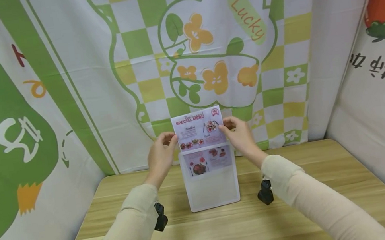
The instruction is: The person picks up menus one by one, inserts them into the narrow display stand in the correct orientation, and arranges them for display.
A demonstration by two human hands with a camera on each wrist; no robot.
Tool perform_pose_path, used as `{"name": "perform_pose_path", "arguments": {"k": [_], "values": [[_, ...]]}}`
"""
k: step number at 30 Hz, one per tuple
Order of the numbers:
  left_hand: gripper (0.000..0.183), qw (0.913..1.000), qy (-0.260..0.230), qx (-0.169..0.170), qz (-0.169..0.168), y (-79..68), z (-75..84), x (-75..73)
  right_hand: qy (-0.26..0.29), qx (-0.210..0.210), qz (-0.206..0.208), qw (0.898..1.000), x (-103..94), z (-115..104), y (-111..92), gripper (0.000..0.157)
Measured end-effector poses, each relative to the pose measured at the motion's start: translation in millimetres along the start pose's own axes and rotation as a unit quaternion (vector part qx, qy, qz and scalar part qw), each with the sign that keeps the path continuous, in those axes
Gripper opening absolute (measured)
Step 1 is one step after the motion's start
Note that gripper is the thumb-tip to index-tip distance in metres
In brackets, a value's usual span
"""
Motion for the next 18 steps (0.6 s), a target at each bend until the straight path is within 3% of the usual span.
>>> {"name": "perform_pose_path", "arguments": {"k": [10,18], "values": [[0.030,0.9998,-0.018,0.008,0.004,1.8,10.4,-1.8,0.003,-0.002,-0.006,1.000,0.2,9.4,-6.8,0.023],[0.029,0.9999,-0.016,0.004,-0.002,-2.7,9.7,2.9,0.021,-0.002,0.003,1.000,-5.4,1.3,-1.9,0.025]]}}
Point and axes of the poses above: each hand's wrist, its own y-axis towards the middle knuckle, its own x-axis out of the palm, z = x × y, the point moved 8 cm from there along y, towards the middle knuckle, and after that the axes turned 11 degrees about y, right-handed, at the moved point
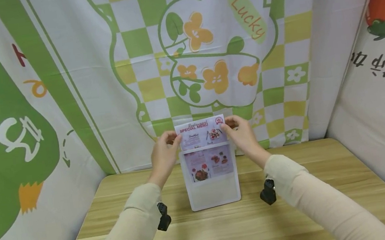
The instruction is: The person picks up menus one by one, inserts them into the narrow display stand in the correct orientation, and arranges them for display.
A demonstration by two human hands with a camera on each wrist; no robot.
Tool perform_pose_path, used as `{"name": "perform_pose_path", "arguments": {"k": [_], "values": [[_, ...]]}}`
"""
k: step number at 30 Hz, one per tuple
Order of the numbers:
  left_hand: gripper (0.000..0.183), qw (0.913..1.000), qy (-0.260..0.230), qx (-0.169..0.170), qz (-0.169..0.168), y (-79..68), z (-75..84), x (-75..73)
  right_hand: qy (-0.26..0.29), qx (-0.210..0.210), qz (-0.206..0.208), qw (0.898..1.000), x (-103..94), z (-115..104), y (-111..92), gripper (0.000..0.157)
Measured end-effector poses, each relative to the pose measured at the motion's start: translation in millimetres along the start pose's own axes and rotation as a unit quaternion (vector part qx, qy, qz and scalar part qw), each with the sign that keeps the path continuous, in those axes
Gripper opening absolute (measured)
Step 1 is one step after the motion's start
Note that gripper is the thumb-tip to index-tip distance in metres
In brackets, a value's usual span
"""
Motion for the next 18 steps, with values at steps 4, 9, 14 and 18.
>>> {"name": "perform_pose_path", "arguments": {"k": [4,9,14,18], "values": [[0.029,1.0000,-0.008,-0.001,-0.004,-1.4,0.0,0.3,0.000,-0.007,-0.004,1.000,-1.0,-2.6,0.4,0.025],[0.027,0.9998,-0.017,-0.004,0.005,0.7,2.3,-1.6,-0.009,-0.003,-0.012,1.000,-2.2,1.4,-2.0,0.026],[0.025,0.9999,-0.015,0.003,0.007,1.6,3.3,-1.7,-0.006,-0.001,-0.008,1.000,-2.8,4.5,-2.9,0.026],[0.023,0.9998,-0.017,0.013,0.004,-0.6,2.1,-0.1,-0.003,-0.012,-0.011,1.000,-2.5,-1.3,-1.8,0.022]]}}
Point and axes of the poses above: each hand's wrist, its own y-axis towards the middle knuckle, its own x-axis out of the palm, z = x × y, the point moved 8 cm from there along y, towards the middle knuckle, and after that the axes turned 11 degrees about y, right-handed, at the moved point
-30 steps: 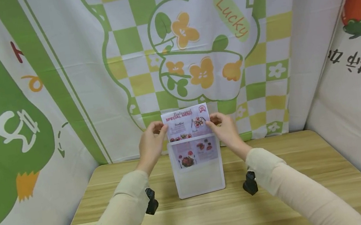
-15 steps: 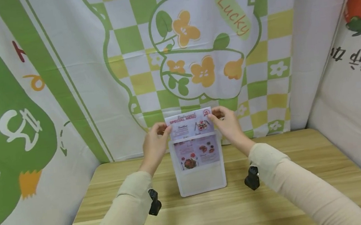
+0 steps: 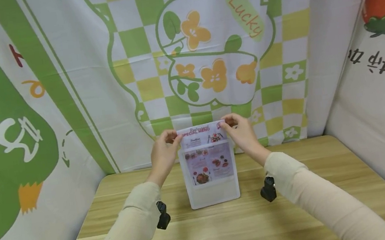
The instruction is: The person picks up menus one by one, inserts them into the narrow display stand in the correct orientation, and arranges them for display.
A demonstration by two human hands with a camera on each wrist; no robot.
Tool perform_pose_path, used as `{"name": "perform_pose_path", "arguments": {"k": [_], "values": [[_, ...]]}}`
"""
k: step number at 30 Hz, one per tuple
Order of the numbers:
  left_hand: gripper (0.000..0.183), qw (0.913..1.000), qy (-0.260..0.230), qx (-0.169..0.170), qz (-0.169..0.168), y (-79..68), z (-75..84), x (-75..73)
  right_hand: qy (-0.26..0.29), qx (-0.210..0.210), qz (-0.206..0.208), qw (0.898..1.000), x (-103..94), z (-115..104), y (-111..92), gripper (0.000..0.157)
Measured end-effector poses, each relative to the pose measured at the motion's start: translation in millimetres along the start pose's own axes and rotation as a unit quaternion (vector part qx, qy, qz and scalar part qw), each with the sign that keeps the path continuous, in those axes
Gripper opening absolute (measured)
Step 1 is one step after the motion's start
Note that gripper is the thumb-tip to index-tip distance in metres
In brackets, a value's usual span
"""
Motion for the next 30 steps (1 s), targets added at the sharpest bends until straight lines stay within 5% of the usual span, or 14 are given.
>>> {"name": "perform_pose_path", "arguments": {"k": [17,30], "values": [[0.021,0.9996,0.015,0.011,-0.022,-5.7,-4.1,5.0,-0.036,-0.025,-0.027,0.999,8.7,5.9,-4.9,0.020],[0.015,0.9982,0.041,0.026,-0.033,-16.1,-13.4,11.7,-0.065,-0.002,-0.033,0.997,8.6,24.0,-17.2,0.014]]}}
Point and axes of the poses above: each hand's wrist, its own y-axis towards the middle knuckle, its own x-axis out of the palm, z = x × y, the point moved 8 cm from there along y, towards the middle knuckle, and after that the axes turned 11 degrees about y, right-handed, at the moved point
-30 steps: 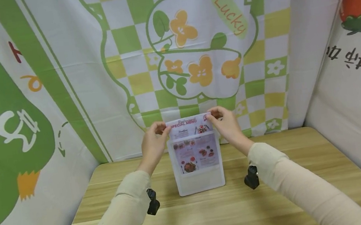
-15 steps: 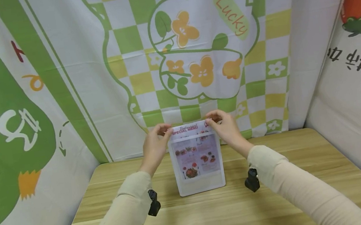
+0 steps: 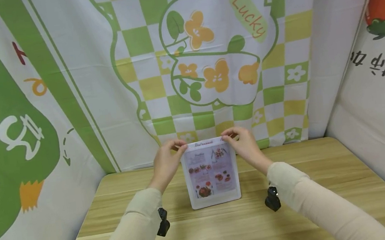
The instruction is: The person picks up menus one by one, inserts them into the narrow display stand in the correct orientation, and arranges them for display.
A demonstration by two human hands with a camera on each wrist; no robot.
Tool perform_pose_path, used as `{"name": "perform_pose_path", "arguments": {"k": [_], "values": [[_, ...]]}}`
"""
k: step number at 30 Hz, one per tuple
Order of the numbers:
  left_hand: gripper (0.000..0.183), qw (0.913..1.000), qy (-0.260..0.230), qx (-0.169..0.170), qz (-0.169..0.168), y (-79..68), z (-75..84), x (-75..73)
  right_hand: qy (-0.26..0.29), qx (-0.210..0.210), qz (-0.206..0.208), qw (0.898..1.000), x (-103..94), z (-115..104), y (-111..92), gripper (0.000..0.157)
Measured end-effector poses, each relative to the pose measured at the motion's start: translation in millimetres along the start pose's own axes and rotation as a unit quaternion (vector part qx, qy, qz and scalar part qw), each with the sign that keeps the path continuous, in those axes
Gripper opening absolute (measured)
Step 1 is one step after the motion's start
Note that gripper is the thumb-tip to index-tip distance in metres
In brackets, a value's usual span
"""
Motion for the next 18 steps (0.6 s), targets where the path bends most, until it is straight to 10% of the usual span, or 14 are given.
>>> {"name": "perform_pose_path", "arguments": {"k": [18], "values": [[0.019,0.9999,-0.008,-0.012,0.005,-10.1,-10.7,7.2,0.016,0.007,0.006,1.000,-3.2,15.6,-14.1,0.024]]}}
Point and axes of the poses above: each hand's wrist, its own y-axis towards the middle knuckle, its own x-axis out of the palm, z = x × y, the point moved 8 cm from there along y, towards the middle knuckle, and after that the axes turned 11 degrees about y, right-handed, at the moved point
